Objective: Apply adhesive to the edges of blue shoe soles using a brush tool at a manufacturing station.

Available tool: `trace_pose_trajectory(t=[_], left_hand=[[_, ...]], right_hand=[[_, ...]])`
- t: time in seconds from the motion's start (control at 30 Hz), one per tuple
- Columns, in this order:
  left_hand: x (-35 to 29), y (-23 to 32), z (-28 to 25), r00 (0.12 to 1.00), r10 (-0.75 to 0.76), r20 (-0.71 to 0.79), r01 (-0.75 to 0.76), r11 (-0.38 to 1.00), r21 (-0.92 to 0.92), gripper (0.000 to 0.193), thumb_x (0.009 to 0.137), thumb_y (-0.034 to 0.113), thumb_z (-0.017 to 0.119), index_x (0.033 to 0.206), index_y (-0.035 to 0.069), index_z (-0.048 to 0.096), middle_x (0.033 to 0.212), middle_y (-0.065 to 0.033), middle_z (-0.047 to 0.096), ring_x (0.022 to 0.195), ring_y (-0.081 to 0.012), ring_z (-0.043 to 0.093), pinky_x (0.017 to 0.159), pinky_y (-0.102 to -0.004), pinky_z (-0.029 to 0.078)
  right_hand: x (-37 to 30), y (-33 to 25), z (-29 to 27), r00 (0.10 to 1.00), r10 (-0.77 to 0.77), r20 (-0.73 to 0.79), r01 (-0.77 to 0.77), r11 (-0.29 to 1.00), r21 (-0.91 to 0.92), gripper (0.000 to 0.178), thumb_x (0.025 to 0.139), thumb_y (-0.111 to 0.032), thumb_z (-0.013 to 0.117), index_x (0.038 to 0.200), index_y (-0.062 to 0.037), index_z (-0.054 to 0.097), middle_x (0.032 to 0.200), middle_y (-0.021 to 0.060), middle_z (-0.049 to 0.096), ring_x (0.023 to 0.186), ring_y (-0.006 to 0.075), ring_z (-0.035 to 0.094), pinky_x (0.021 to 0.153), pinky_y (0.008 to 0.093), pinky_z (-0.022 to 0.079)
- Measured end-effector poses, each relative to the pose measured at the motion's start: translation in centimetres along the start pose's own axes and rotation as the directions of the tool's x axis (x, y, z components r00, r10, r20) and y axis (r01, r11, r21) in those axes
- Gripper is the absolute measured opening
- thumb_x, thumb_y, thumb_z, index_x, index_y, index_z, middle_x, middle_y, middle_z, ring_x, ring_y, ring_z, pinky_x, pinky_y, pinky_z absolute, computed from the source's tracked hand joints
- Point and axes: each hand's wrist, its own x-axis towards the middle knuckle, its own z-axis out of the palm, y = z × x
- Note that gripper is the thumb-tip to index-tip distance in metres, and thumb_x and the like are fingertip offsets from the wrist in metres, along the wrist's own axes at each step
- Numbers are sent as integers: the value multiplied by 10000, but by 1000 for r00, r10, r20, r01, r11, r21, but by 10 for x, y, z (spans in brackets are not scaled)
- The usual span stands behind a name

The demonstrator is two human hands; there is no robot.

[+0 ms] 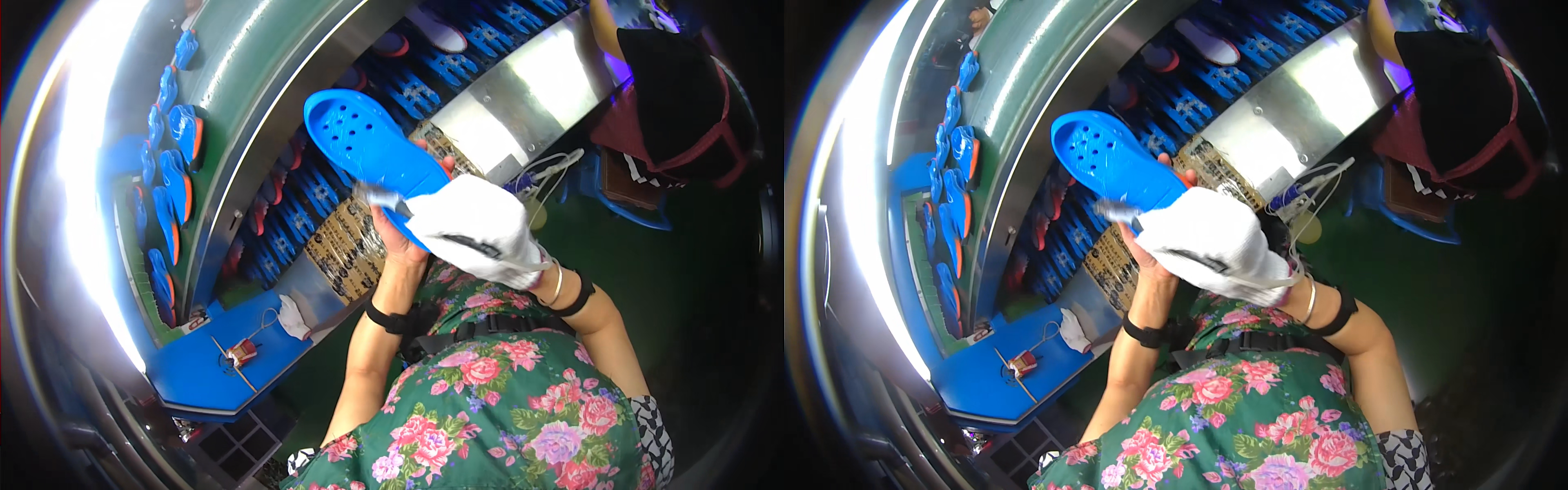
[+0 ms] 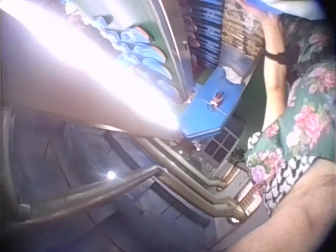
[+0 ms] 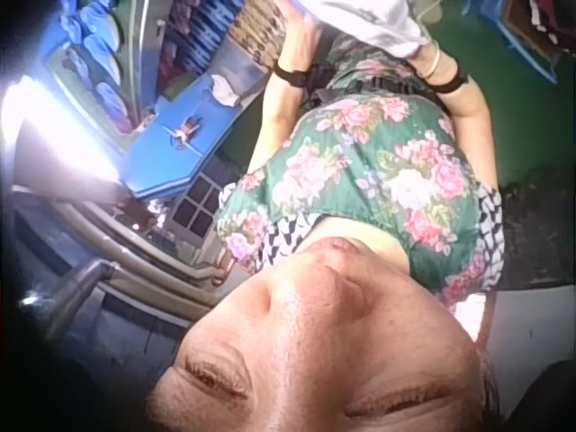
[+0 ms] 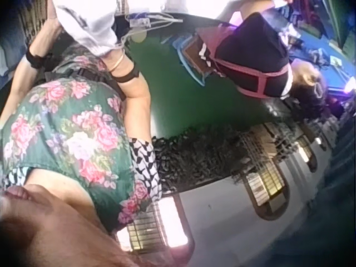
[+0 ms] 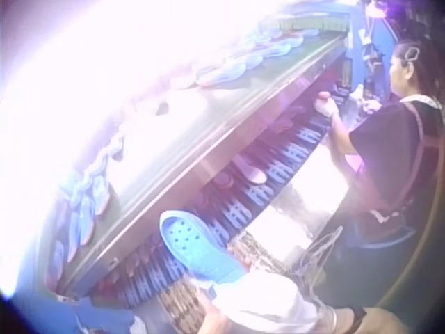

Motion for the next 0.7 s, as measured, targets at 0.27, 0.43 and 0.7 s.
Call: trace_pose_trajectory(t=[0.27, 0.43, 0.7], left_hand=[[6, 8, 8, 997, 69, -45, -70, 997, -28, 981, 843, 759, 590, 1523, 98, 338, 1416, -197, 517, 1226, -411, 562, 1025, -601, 471], [11, 8, 18, 999, 49, -18, -51, 991, -125, 971, 827, 758, 613, 1501, 105, 365, 1357, -266, 537, 1166, -399, 607, 983, -580, 493], [15, 19, 7, 997, 31, 65, -29, 999, -34, 1014, 819, 763, 613, 1519, 84, 334, 1336, -300, 536, 1085, -433, 624, 943, -578, 521]], right_hand=[[-4, 13, 0, 986, -162, 45, 167, 970, -175, 208, 763, -39, 810, 964, -57, 761, 979, 124, 753, 875, 258, 711, 765, 366, 570], [-1, 19, -17, 989, -99, 110, 108, 991, -79, 245, 750, -63, 828, 988, -73, 770, 930, 74, 760, 779, 246, 714, 730, 353, 572], [-15, 14, -14, 969, -131, 208, 124, 991, 46, 233, 758, -72, 825, 984, -106, 777, 961, 65, 751, 848, 233, 716, 734, 347, 571]])
